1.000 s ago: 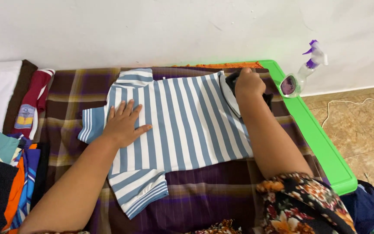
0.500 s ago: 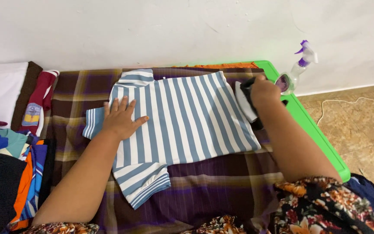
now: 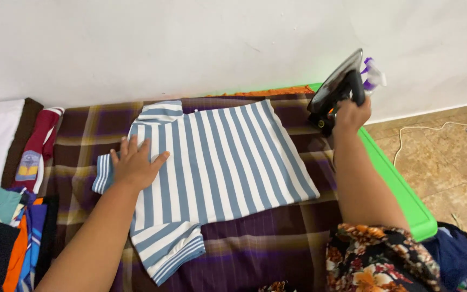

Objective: Iron a striped polo shirt and fold it before placing it on a stack of laundry.

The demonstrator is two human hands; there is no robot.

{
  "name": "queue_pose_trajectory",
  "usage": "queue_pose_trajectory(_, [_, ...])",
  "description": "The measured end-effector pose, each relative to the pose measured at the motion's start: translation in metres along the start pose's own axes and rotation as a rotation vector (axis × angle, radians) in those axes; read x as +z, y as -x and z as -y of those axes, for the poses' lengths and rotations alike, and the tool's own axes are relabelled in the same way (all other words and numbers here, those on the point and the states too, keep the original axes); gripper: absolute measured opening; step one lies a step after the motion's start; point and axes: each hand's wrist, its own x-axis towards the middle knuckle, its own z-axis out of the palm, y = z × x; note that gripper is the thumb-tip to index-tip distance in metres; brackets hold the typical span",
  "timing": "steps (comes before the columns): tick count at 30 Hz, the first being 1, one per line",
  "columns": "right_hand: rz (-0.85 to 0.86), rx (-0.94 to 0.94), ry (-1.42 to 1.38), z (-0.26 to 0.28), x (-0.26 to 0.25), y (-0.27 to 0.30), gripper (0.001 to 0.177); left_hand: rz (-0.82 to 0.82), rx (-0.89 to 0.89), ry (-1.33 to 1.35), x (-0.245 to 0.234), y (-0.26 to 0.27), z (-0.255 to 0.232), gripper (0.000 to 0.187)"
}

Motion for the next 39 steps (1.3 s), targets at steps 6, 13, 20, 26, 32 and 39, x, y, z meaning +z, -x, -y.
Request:
queue_pose_trajectory(6, [-0.111, -0.160, -0.142, -0.045, -0.004, 0.025, 0.042, 0.031, -0.142, -0.033, -0.005, -0.016, 0.003, 0.100])
queue_pose_trajectory(13, [-0.068, -0.745, 0.084, 0.070, 0.001, 0.076, 0.045, -0.034, -0.139, 0.069, -0.004, -0.085, 0.033, 0.098])
queue_pose_trajectory(20, [0.881, -0.581, 0.751, 0.050, 0.126, 0.125, 0.025, -0.090, -0.342, 0.310, -0.045, -0.120, -0.007, 0.069])
queue_pose_trajectory(26, [1.068, -0.838, 1.192, 0.047, 0.179, 0.132, 0.053, -0.107, -0.248, 0.649, -0.037, -0.134, 0.004, 0.048])
queue_pose_trajectory(32, [1.105, -0.693, 1.563, 0.105, 0.115, 0.126, 0.035, -0.043, 0.014, 0.913, -0.083, -0.055, 0.027, 0.032])
queue_pose_trajectory(39, [0.895, -1.075, 0.983, 0.052, 0.012, 0.124, 0.022, 0.141, 0.349, 0.444, -0.053, 0.049, 0.044, 0.033])
